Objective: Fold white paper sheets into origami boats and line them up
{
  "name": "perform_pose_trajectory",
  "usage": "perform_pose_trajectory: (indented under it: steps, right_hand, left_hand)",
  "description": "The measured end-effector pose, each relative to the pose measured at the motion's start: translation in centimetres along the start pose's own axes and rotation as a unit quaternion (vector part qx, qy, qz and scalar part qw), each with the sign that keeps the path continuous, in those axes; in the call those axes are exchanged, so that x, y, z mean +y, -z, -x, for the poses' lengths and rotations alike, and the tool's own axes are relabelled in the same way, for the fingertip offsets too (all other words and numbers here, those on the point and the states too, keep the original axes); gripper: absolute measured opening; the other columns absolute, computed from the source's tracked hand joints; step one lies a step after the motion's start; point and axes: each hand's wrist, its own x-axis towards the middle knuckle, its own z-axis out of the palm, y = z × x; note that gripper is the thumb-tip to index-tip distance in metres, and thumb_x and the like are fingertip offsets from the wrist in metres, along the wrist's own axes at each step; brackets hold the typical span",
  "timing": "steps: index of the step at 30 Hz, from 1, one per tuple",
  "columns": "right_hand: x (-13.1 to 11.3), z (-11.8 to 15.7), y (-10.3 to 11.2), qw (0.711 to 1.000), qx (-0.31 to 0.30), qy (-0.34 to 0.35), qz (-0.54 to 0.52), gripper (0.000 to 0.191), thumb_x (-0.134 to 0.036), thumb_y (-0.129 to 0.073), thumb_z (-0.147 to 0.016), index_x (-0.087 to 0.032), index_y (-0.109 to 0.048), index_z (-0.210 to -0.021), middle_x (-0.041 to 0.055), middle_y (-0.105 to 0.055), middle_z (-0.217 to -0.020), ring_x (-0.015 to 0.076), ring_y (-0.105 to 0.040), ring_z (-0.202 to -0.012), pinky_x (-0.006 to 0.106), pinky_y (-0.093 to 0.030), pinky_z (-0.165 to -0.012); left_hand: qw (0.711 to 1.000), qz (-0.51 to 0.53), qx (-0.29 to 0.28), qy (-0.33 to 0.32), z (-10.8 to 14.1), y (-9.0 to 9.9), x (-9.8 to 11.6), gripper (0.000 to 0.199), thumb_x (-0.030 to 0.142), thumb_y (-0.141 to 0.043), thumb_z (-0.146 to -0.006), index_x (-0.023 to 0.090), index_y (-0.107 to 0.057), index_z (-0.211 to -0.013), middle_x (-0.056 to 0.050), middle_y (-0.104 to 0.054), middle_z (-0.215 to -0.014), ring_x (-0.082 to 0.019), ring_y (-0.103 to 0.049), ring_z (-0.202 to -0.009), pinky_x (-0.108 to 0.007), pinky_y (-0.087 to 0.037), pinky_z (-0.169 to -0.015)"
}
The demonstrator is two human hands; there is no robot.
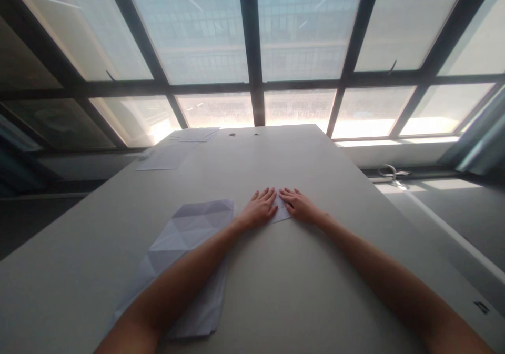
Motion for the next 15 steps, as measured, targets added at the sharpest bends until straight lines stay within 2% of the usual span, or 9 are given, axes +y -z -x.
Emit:
perform_pose_trajectory:
  steps: [6,11,13,15]
  right_hand:
    - [0.0,0.0,-0.1,1.000,0.000,-0.002,-0.007,0.058,-0.015,-0.044,-0.088,-0.019,-0.042,-0.146,0.0097,-0.039,-0.152,0.0209,-0.029,-0.143,0.046,-0.019,-0.117]
    - [0.0,-0.1,-0.1,1.000,-0.002,-0.004,-0.006,0.056,-0.016,-0.043,-0.090,-0.019,-0.043,-0.145,0.0095,-0.039,-0.152,0.0211,-0.029,-0.143,0.046,-0.019,-0.117]
    - [0.0,-0.1,-0.1,1.000,0.000,-0.006,-0.006,0.054,-0.017,-0.043,-0.091,-0.020,-0.044,-0.145,0.0094,-0.039,-0.152,0.0207,-0.029,-0.143,0.046,-0.019,-0.117]
    - [-0.1,-0.1,0.1,1.000,0.002,-0.008,-0.005,0.052,-0.018,-0.043,-0.092,-0.022,-0.045,-0.144,0.0093,-0.041,-0.151,0.0210,-0.031,-0.142,0.047,-0.020,-0.117]
  left_hand:
    - [0.999,-0.007,-0.011,-0.037,0.7,0.6,0.5,0.074,0.062,-0.024,-0.097,0.017,-0.015,-0.156,-0.013,-0.015,-0.161,-0.025,-0.007,-0.149,-0.048,-0.007,-0.118]
    - [0.999,0.003,-0.009,-0.031,0.7,0.7,1.0,0.081,0.068,-0.027,-0.095,0.015,-0.018,-0.155,-0.015,-0.017,-0.160,-0.028,-0.009,-0.149,-0.049,-0.008,-0.118]
    - [0.999,0.023,0.003,-0.029,0.5,0.9,1.0,0.073,0.063,-0.026,-0.098,0.015,-0.025,-0.153,-0.015,-0.024,-0.158,-0.026,-0.016,-0.148,-0.049,-0.013,-0.118]
    - [0.998,0.056,0.025,-0.008,0.2,1.1,1.0,0.058,0.050,-0.020,-0.103,0.017,-0.041,-0.145,-0.012,-0.040,-0.151,-0.023,-0.030,-0.144,-0.046,-0.020,-0.117]
